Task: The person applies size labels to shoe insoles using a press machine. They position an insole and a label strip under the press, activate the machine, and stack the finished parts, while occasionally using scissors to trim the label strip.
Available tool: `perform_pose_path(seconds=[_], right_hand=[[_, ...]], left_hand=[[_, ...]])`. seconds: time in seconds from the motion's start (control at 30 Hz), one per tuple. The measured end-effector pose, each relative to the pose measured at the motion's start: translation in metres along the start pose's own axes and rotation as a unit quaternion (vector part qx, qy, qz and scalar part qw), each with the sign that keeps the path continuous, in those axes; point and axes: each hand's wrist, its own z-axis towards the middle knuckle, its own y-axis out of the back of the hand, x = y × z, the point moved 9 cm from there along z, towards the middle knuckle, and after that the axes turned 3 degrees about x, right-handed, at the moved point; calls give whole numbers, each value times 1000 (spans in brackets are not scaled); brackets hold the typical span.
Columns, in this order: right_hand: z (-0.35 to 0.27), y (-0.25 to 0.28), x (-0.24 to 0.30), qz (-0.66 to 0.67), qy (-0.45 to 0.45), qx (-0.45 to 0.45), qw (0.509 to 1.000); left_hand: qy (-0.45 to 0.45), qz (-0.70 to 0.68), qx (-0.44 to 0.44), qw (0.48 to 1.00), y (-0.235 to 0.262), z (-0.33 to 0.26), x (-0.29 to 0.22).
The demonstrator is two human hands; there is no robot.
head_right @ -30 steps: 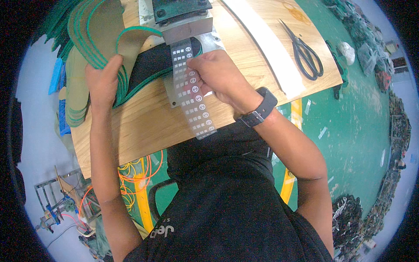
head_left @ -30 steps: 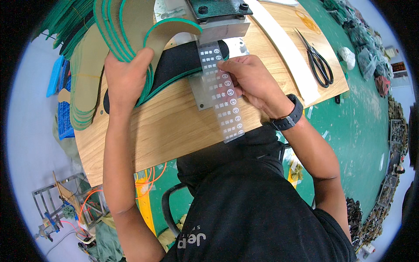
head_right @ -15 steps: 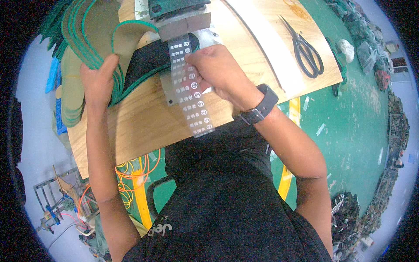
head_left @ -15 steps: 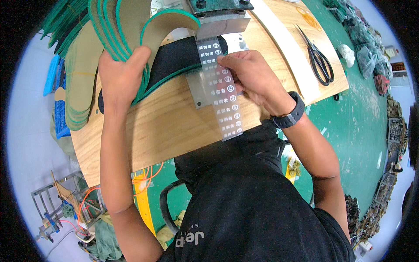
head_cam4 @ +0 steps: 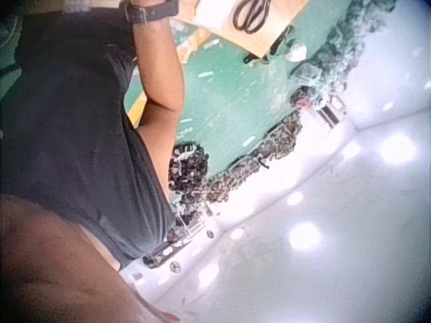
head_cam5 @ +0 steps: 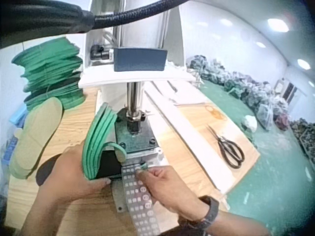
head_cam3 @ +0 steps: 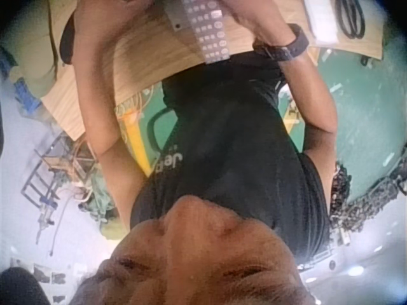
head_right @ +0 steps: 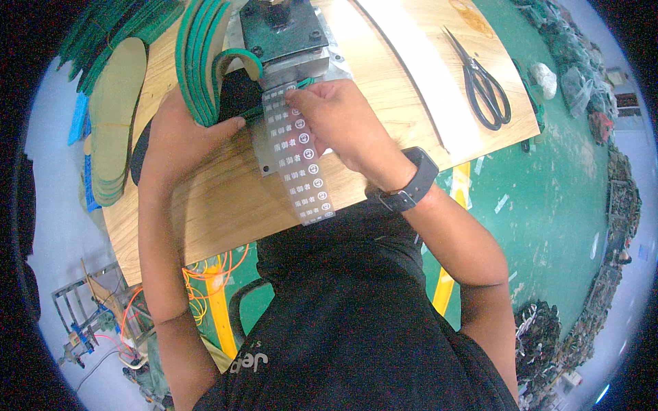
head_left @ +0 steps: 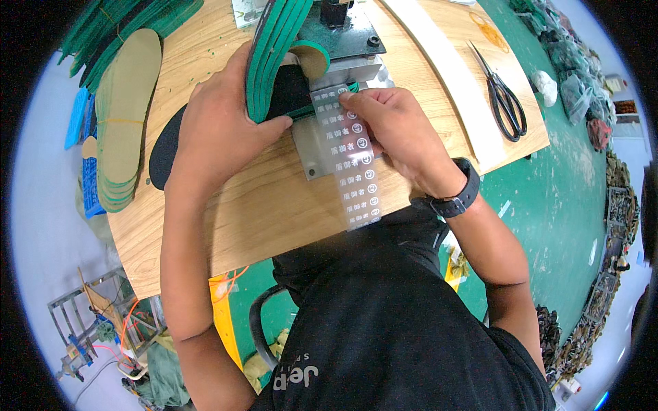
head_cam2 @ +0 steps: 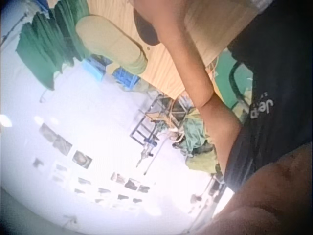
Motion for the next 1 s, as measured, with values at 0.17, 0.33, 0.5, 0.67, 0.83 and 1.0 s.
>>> perform_pose_path(seconds=[0.17,0.33,0.5,0.67,0.83,1.0], right_hand=[[-8,13,3,-14,34,-25,999],[-30,19,-2,101,-33,-49,993],[-13,5,-1,79,-6,-10,997],[-1,-6,5,35,-37,7,999],[-2,-1,3,20,-28,8,999],[-2,1,0,35,-30,10,999]], left_hand=[[62,-57,18,996,2,-3,12],[134,-137,-14,981,12,-6,29],[117,-259,-111,952,29,-11,32],[89,-253,-94,959,27,-10,44],[70,-241,-128,959,31,-10,42],[49,-249,-131,958,33,-8,36]])
